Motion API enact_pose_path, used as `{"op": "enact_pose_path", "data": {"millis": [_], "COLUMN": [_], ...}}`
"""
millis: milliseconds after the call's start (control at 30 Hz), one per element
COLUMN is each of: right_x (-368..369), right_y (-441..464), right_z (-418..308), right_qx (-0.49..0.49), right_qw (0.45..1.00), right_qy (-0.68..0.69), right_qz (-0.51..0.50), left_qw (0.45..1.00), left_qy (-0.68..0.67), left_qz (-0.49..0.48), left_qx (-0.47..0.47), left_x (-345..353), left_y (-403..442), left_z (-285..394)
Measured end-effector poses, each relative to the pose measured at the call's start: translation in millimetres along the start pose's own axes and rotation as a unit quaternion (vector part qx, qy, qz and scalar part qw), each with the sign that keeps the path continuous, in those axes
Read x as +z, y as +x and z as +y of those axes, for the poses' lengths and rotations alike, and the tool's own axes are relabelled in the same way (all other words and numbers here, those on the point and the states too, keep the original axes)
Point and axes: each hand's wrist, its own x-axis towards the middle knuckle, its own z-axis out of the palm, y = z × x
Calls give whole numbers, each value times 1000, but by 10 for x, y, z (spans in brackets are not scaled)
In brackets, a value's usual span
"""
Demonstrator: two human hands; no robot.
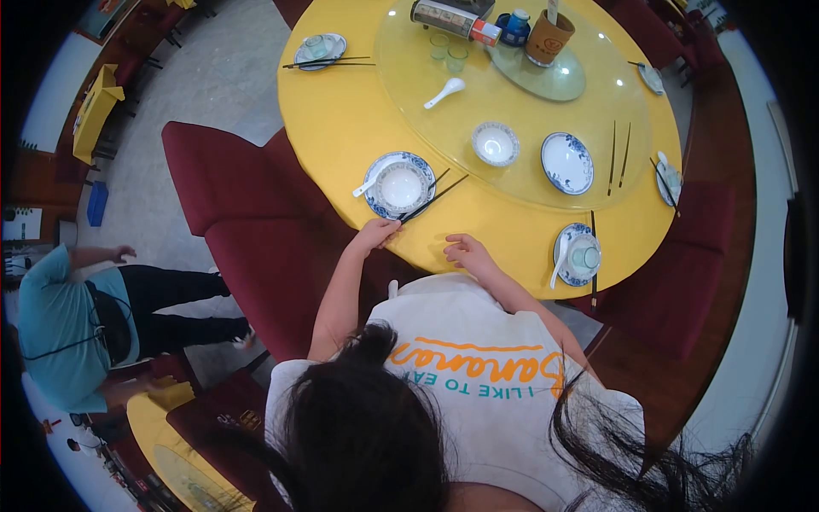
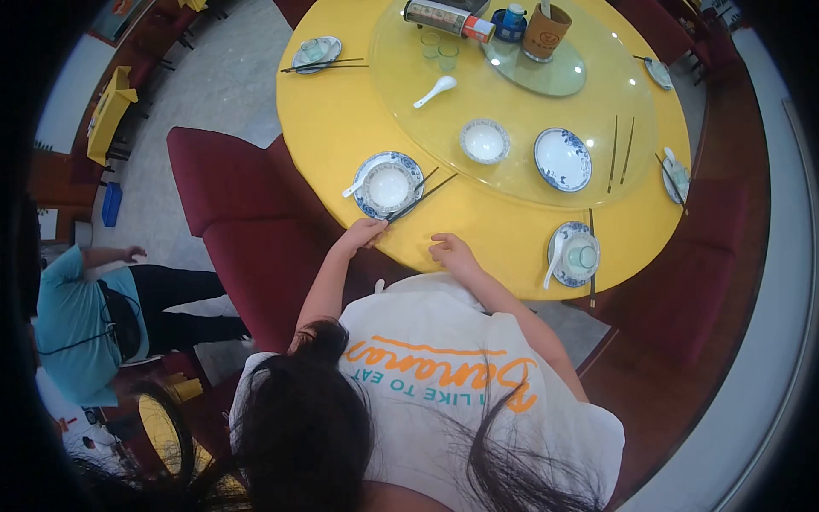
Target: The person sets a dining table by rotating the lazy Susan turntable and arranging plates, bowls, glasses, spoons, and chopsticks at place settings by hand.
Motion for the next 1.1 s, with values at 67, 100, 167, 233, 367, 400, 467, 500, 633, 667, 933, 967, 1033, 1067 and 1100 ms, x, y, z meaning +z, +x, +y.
{"op": "enact_pose_path", "data": {"millis": [67, 100, 167, 233, 367, 400, 467, 500, 633, 667, 933, 967, 1033, 1067, 1100], "right_x": [-4, -6, -7, -8, -1, 0, -8, -40, -57, -55, -47, -40, -24, -13, 0], "right_y": [-6, -7, -13, -19, -17, -18, 6, 47, 452, 565, 948, 962, 990, 999, 1006], "right_z": [-18, -25, -33, -38, -45, -51, -59, -47, -84, -116, -458, -462, -455, -445, -430], "right_qx": [3, 6, 11, 16, 28, 31, 50, 66, 112, 97, 72, 75, 81, 81, 80], "right_qw": [1000, 1000, 1000, 1000, 1000, 999, 999, 997, 993, 995, 997, 996, 995, 995, 995], "right_qy": [-1, -1, 0, 0, 6, 4, -9, -19, -29, -22, -22, -25, -31, -32, -33], "right_qz": [-1, -1, -3, -4, -9, -11, -19, -26, -2, 7, -16, -28, -53, -53, -54], "left_qw": [1000, 1000, 1000, 999, 995, 994, 997, 998, 997, 995, 968, 970, 971, 970, 969], "left_qy": [-16, -24, -29, -44, -71, -73, -50, -39, 42, 60, 121, 110, 101, 104, 107], "left_qz": [4, 7, 2, -16, -63, -70, -47, -34, 46, 66, 170, 169, 173, 178, 183], "left_qx": [-3, -5, 5, 11, 23, 28, 30, 31, 53, 53, 139, 134, 129, 129, 129], "left_x": [4, 5, 14, 6, -80, -88, -73, -50, -29, 1, 34, 36, 41, 29, 24], "left_y": [22, 32, 27, 34, 18, 12, -2, 4, 86, 47, 107, 62, 43, 49, 55], "left_z": [-37, -53, -84, -120, -166, -168, -164, -159, -196, -127, -272, -237, -200, -203, -210]}}
